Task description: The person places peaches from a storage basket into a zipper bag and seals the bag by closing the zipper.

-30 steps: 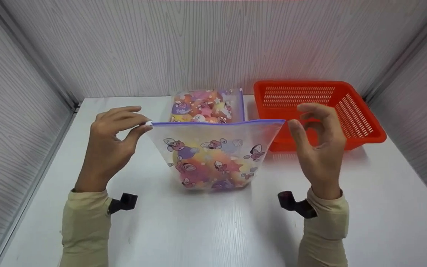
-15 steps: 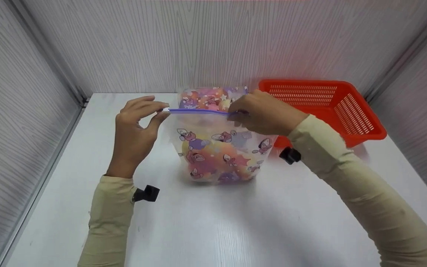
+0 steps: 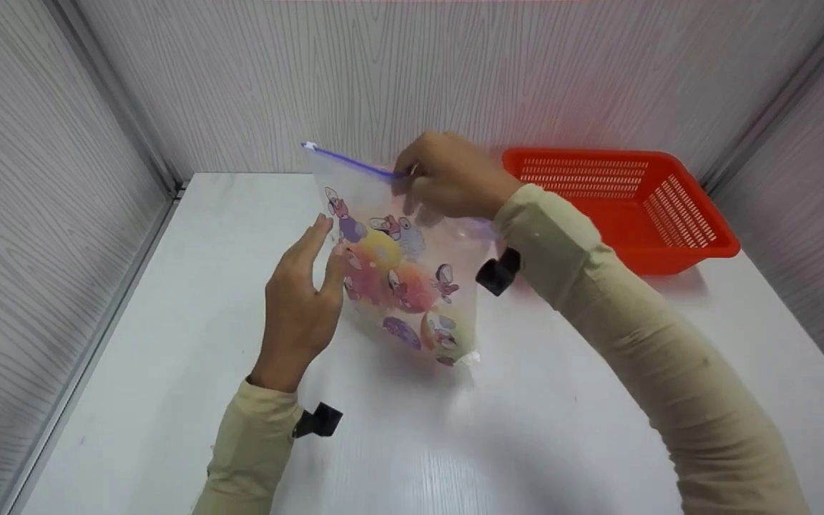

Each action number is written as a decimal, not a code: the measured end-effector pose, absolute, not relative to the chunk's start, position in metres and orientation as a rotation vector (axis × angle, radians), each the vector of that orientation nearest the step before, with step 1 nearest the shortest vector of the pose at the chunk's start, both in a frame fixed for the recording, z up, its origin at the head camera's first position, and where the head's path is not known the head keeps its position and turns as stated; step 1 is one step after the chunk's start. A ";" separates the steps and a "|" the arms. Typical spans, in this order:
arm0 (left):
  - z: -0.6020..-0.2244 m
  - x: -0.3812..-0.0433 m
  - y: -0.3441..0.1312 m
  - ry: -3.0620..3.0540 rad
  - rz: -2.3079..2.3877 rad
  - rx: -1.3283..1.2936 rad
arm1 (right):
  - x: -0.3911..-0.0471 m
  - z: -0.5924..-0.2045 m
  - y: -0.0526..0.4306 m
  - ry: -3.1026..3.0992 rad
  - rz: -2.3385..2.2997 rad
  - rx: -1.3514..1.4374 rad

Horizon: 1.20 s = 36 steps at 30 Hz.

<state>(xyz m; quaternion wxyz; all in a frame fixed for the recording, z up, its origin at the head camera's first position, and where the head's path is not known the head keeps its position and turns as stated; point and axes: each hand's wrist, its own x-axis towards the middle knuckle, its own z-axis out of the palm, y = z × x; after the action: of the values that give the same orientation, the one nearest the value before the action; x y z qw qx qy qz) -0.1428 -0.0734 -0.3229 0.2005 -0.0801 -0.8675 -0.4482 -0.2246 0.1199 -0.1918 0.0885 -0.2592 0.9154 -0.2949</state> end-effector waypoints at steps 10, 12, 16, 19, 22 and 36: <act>-0.364 -0.198 -0.045 -2.659 -1.076 -0.274 | -0.240 -0.278 0.133 2.425 -1.746 -0.388; -0.377 -0.205 -0.036 -2.735 -1.017 -0.276 | -0.240 -0.297 0.144 2.332 -1.883 -0.252; -0.398 -0.216 -0.022 -2.832 -1.000 -0.258 | -0.239 -0.322 0.171 2.226 -2.058 -0.037; -0.408 -0.222 -0.013 -2.866 -1.017 -0.238 | -0.238 -0.337 0.191 2.192 -2.102 0.027; -0.413 -0.226 -0.007 -2.917 -0.993 -0.246 | -0.238 -0.351 0.208 2.150 -2.153 0.081; -0.426 -0.234 0.017 -3.058 -0.593 -0.447 | -0.219 -0.419 0.266 2.290 -1.936 0.283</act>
<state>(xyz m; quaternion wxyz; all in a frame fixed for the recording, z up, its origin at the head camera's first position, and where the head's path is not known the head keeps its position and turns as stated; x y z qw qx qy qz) -0.2340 0.0173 -0.4259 -0.0025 -0.1421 -0.9717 -0.1886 -0.2192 0.2665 -0.4191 0.0646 0.0939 0.7586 -0.6415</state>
